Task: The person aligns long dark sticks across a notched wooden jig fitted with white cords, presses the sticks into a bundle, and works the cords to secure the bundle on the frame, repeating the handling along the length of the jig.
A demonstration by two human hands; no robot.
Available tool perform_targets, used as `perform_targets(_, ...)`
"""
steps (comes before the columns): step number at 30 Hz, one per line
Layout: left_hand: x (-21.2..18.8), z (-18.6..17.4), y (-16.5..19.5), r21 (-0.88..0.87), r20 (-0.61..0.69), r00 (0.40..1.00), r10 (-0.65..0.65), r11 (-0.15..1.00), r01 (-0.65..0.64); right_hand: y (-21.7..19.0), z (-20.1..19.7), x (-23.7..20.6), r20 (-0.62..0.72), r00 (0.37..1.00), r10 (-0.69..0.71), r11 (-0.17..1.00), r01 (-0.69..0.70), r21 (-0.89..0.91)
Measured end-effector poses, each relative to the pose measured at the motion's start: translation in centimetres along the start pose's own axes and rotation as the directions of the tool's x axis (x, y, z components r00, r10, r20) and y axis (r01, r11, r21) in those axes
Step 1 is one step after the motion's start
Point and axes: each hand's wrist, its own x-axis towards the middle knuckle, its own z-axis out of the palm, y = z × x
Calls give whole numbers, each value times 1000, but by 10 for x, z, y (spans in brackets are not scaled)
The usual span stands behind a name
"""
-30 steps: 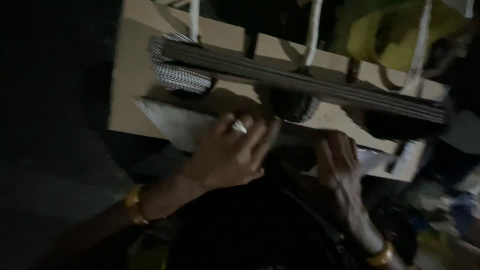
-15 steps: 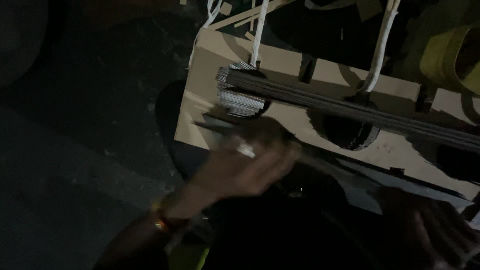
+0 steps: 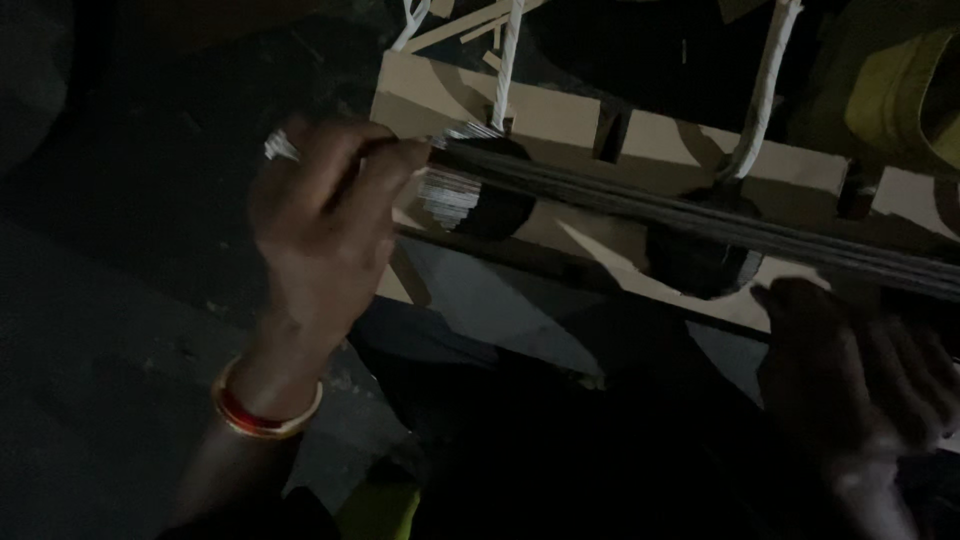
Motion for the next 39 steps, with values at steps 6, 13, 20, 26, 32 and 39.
perform_targets(6, -5, 0, -10, -128, 28, 999, -46, 991, 50, 4, -2, 19, -52, 998, -26, 1000, 26, -3)
perform_targets(13, -12, 7, -10, -74, -73, 997, -17, 997, 12, 4, -6, 23, -81, 996, -30, 1000, 30, -10)
perform_targets(20, -13, 6, -10, -25, -49, 999, 10, 1000, -12, 7, -18, 14, -52, 998, -37, 998, 35, -47)
perform_targets(26, -12, 4, -14, -22, -17, 1000, 1, 1000, -1, 7, 0, 17, -74, 996, -46, 998, 44, -34)
perform_targets(32, -15, 5, -21, -63, -50, 999, -16, 998, 13, 8, -3, 35, -93, 995, -38, 999, 36, -29)
perform_targets(39, -29, 12, -5, -150, -58, 992, -116, 983, 106, 0, -31, 40, -110, 987, 114, 993, -115, 1)
